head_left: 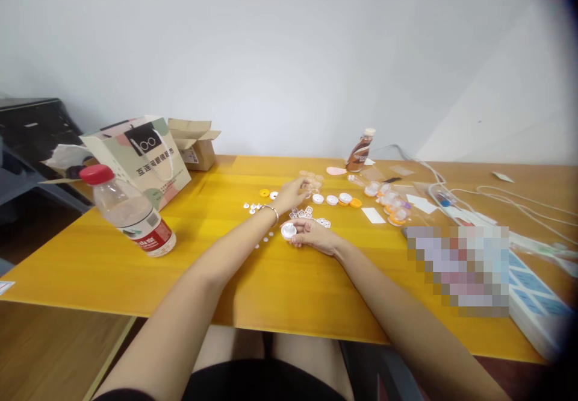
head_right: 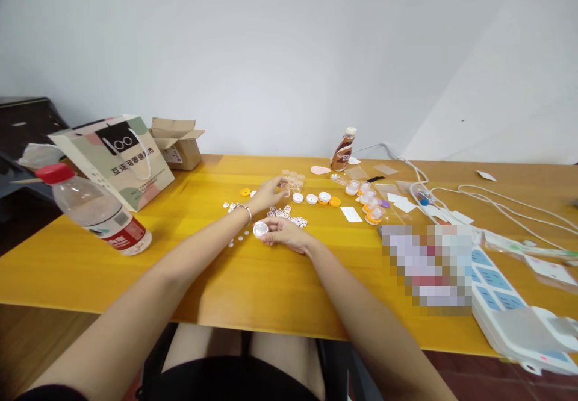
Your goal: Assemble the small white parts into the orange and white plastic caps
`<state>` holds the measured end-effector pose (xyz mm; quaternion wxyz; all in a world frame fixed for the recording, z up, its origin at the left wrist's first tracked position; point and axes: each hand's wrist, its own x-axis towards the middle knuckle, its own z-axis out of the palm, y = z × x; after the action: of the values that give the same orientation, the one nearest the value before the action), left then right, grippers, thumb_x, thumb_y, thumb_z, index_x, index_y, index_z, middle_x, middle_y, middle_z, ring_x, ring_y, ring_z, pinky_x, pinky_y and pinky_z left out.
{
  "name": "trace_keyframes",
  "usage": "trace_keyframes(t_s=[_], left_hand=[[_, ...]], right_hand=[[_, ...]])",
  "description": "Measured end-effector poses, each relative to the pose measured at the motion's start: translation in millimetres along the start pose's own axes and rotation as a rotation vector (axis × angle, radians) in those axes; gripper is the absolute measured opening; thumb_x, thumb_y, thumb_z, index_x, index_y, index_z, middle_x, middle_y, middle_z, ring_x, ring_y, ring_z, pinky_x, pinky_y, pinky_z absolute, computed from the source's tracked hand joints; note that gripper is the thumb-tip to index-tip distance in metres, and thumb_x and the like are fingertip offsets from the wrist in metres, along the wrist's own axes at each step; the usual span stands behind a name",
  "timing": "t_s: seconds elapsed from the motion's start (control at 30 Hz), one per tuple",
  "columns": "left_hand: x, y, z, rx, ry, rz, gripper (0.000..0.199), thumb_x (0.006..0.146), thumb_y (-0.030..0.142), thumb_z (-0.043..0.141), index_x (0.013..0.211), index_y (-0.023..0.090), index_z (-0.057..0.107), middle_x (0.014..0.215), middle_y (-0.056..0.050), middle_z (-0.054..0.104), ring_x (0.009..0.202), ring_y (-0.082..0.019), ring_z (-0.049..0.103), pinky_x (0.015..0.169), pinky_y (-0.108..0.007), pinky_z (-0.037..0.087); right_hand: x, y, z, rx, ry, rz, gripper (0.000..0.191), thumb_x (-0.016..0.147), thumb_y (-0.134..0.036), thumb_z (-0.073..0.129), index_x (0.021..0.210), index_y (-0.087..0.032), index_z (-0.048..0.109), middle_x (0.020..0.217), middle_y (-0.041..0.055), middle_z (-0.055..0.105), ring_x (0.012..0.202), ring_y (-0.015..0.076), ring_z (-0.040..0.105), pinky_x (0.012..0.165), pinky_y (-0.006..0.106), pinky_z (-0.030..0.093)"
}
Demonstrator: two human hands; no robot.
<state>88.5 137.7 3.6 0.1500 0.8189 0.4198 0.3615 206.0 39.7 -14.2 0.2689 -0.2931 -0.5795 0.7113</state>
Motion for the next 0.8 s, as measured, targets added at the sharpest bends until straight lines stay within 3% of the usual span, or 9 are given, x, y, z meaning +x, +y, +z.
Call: trace_keyframes(t_s=[0.17, 0.3, 0.4, 0.53, 0.8], left_hand=[[-43.0, 22.1, -46.7, -0.373, 0.158, -0.128, 0.025, 0.075, 0.028, 0.056, 0.096, 0.015, 0.052, 0.097, -0.008, 0.06, 0.081, -0.014, 0.058, 0.073, -0.027, 0.046], [-90.7, 34.8, -73.5, -0.468, 0.169, -0.054, 0.028, 0.076, 0.029, 0.056, 0.1, 0.016, 0.051, 0.096, -0.007, 0.06, 0.084, -0.014, 0.058, 0.078, -0.028, 0.045], [-113.1, 36.6, -75.3, -0.478, 0.095, -0.026, 0.027, 0.077, 0.026, 0.056, 0.102, 0.016, 0.051, 0.097, -0.007, 0.059, 0.088, -0.014, 0.057, 0.08, -0.028, 0.045], [-120.6, 34.2, -68.0, -0.43, -0.056, -0.003, 0.026, 0.075, 0.025, 0.058, 0.099, 0.015, 0.054, 0.096, -0.007, 0.06, 0.087, -0.014, 0.057, 0.082, -0.029, 0.045], [-123.8, 31.1, -64.4, -0.387, 0.021, -0.016, 0.019, 0.073, 0.028, 0.06, 0.085, 0.014, 0.055, 0.089, -0.007, 0.06, 0.085, -0.015, 0.057, 0.081, -0.03, 0.045]], right_hand=[[0.0, -0.4, 1.7, 0.018, 0.021, -0.012, 0.041, 0.057, -0.017, 0.073, 0.095, -0.017, 0.059, 0.076, 0.0003, 0.064, 0.063, 0.0077, 0.055, 0.055, 0.019, 0.04], [2.0, 2.2, 1.6, -0.002, 0.041, -0.01, 0.041, 0.058, -0.019, 0.073, 0.097, -0.016, 0.06, 0.079, 0.0011, 0.064, 0.064, 0.0073, 0.054, 0.056, 0.019, 0.04], [2.9, 2.2, 1.7, -0.044, 0.035, 0.0, 0.037, 0.06, -0.022, 0.072, 0.094, -0.015, 0.061, 0.074, 0.0001, 0.062, 0.059, 0.0056, 0.052, 0.056, 0.018, 0.04], [2.0, -1.5, 3.7, -0.086, 0.031, 0.001, 0.03, 0.062, -0.025, 0.07, 0.089, -0.015, 0.063, 0.068, -0.0017, 0.06, 0.054, 0.0037, 0.049, 0.055, 0.018, 0.038], [1.7, -3.1, 10.9, -0.148, 0.087, -0.021, 0.026, 0.065, -0.031, 0.067, 0.085, -0.015, 0.063, 0.063, -0.0023, 0.057, 0.051, 0.0046, 0.046, 0.052, 0.019, 0.037]])
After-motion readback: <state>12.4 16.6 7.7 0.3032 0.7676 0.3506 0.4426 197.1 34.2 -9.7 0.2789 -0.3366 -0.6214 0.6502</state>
